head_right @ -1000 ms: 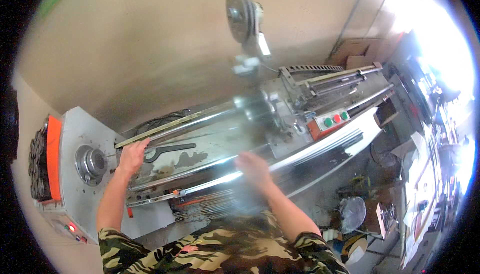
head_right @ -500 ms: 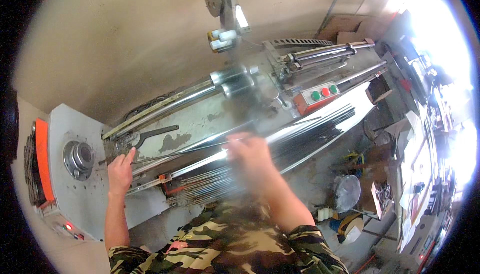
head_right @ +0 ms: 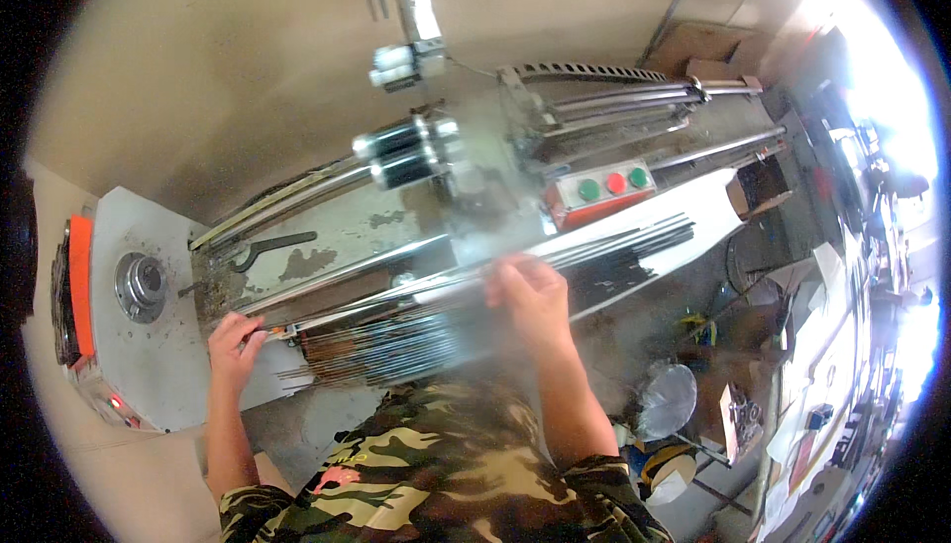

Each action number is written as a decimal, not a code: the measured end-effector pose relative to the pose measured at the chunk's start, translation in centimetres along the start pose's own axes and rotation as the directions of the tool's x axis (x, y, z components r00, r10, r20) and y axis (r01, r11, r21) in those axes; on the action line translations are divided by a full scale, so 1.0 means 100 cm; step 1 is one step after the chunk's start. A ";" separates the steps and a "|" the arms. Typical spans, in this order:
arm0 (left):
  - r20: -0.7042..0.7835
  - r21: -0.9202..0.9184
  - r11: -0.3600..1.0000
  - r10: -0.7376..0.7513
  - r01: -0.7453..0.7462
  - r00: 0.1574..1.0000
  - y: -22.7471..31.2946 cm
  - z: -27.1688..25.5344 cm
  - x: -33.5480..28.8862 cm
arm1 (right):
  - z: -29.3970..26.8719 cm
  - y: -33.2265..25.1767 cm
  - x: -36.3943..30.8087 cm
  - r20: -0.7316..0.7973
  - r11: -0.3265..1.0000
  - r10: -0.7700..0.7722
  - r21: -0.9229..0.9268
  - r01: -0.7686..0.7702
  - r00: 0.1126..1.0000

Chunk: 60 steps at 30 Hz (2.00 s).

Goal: The person feeds metal rods into a processing machine, monitors the automated feed and rotation, and occasionally clears debris by hand or with a small tool before placing a finished rod into a cardboard box.

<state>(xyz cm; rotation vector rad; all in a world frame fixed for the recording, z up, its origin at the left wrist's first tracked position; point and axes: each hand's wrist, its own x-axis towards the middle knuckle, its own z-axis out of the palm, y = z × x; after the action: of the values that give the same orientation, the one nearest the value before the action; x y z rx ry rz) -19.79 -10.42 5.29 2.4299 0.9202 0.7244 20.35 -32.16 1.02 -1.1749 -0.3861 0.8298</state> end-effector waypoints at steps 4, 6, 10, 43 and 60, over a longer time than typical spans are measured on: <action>0.003 -0.021 0.995 -0.100 0.100 0.995 0.054 0.041 -0.001 | -0.048 -0.008 0.002 0.003 0.995 0.070 -0.072 -0.070 0.998; -0.018 0.002 0.995 -0.096 0.096 0.995 0.075 0.060 -0.002 | -0.062 -0.014 -0.001 0.059 0.989 0.127 -0.084 -0.122 0.990; -0.079 0.125 0.991 0.050 -0.040 0.996 0.088 0.086 -0.007 | -0.092 -0.018 0.000 0.130 0.985 0.170 -0.059 -0.163 0.977; 0.205 0.312 0.945 -0.172 0.102 0.963 0.073 0.209 -0.068 | -0.213 0.006 0.026 -0.239 0.022 -0.178 -0.971 -0.239 0.955; 0.463 0.473 0.868 -0.100 -0.151 0.881 0.121 0.198 -0.015 | -0.104 0.069 0.034 0.834 0.124 -0.045 -0.542 0.831 0.550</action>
<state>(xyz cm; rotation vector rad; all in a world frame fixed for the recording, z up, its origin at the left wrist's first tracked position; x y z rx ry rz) -3.04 -23.93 -3.58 2.8690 0.9478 -0.1564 26.92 -35.43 -9.67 -1.6150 -2.0755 0.2518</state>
